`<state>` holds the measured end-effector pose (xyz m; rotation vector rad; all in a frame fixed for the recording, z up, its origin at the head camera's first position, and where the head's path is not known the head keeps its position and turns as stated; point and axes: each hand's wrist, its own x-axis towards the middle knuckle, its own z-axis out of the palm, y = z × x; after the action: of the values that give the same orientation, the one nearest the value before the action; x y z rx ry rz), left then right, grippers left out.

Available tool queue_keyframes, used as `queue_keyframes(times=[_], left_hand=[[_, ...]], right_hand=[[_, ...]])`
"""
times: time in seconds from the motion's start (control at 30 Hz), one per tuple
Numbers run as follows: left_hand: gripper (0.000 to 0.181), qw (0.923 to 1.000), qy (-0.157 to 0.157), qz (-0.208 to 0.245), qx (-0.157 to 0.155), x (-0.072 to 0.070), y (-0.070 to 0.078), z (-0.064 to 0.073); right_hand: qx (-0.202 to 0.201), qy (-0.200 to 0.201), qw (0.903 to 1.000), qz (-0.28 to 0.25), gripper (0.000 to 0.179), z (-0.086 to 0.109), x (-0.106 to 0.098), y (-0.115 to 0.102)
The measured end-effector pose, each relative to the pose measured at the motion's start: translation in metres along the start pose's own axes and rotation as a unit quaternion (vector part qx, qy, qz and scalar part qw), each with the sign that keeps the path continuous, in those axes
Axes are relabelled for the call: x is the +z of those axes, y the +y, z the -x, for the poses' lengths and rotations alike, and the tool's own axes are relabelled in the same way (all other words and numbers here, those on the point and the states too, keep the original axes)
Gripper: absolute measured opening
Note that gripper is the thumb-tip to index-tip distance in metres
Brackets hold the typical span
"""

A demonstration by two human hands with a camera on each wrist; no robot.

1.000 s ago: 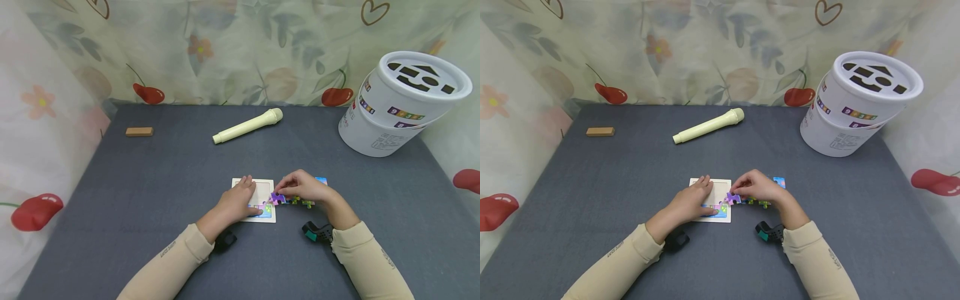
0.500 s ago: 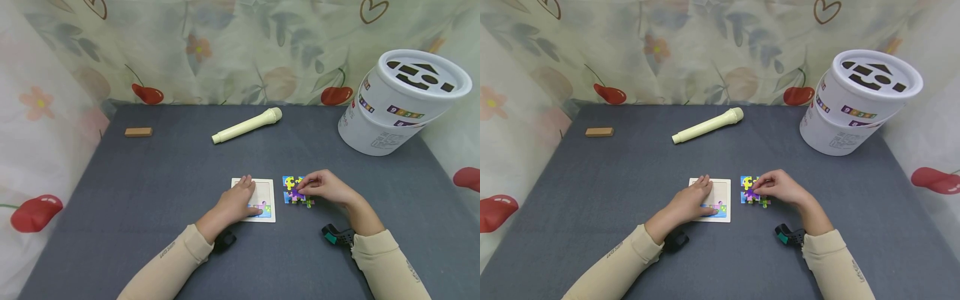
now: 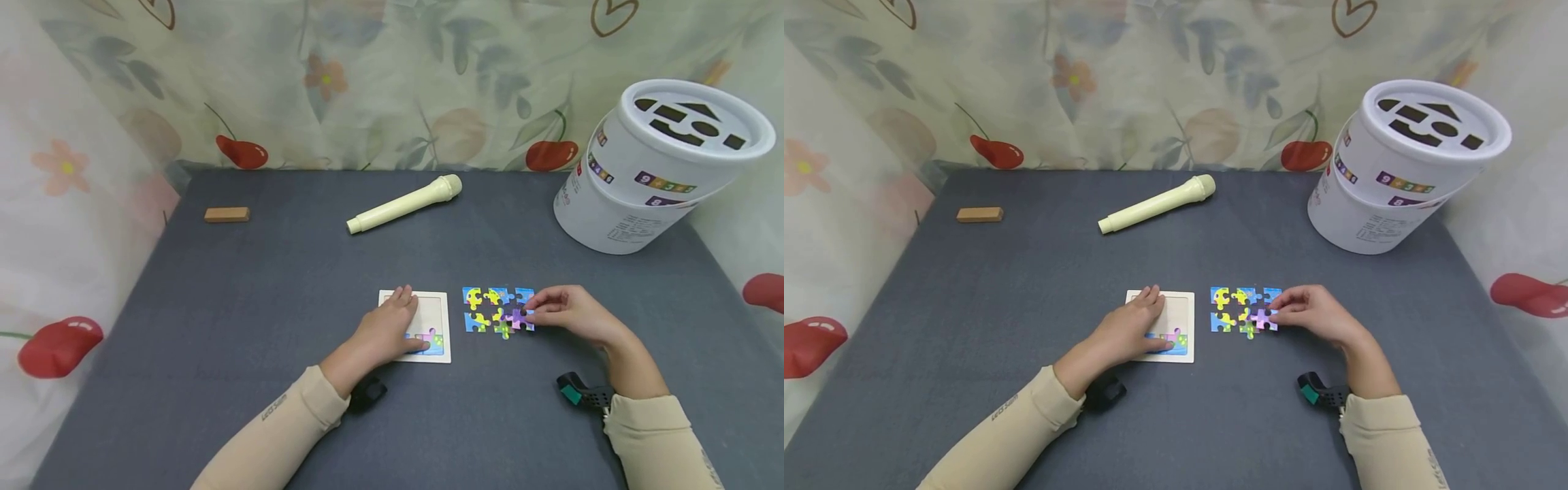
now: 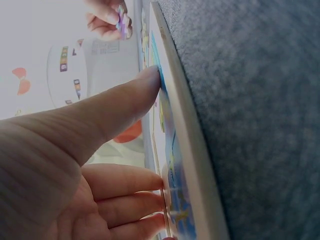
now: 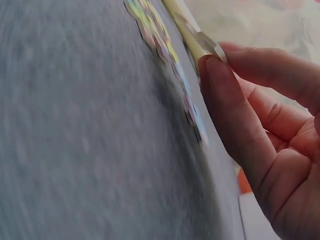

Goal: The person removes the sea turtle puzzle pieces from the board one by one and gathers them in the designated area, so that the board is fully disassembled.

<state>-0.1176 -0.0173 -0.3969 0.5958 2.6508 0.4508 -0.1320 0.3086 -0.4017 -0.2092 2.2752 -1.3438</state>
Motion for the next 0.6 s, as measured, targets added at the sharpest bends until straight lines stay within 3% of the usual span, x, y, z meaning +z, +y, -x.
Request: queue_keyframes(times=[0.6], left_hand=[[0.081, 1.0000, -0.002, 0.000, -0.002, -0.0015, 0.0006, 0.0006]], right_hand=[[0.037, 0.002, 0.9993, 0.008, 0.036, 0.0051, -0.0071, 0.0102]])
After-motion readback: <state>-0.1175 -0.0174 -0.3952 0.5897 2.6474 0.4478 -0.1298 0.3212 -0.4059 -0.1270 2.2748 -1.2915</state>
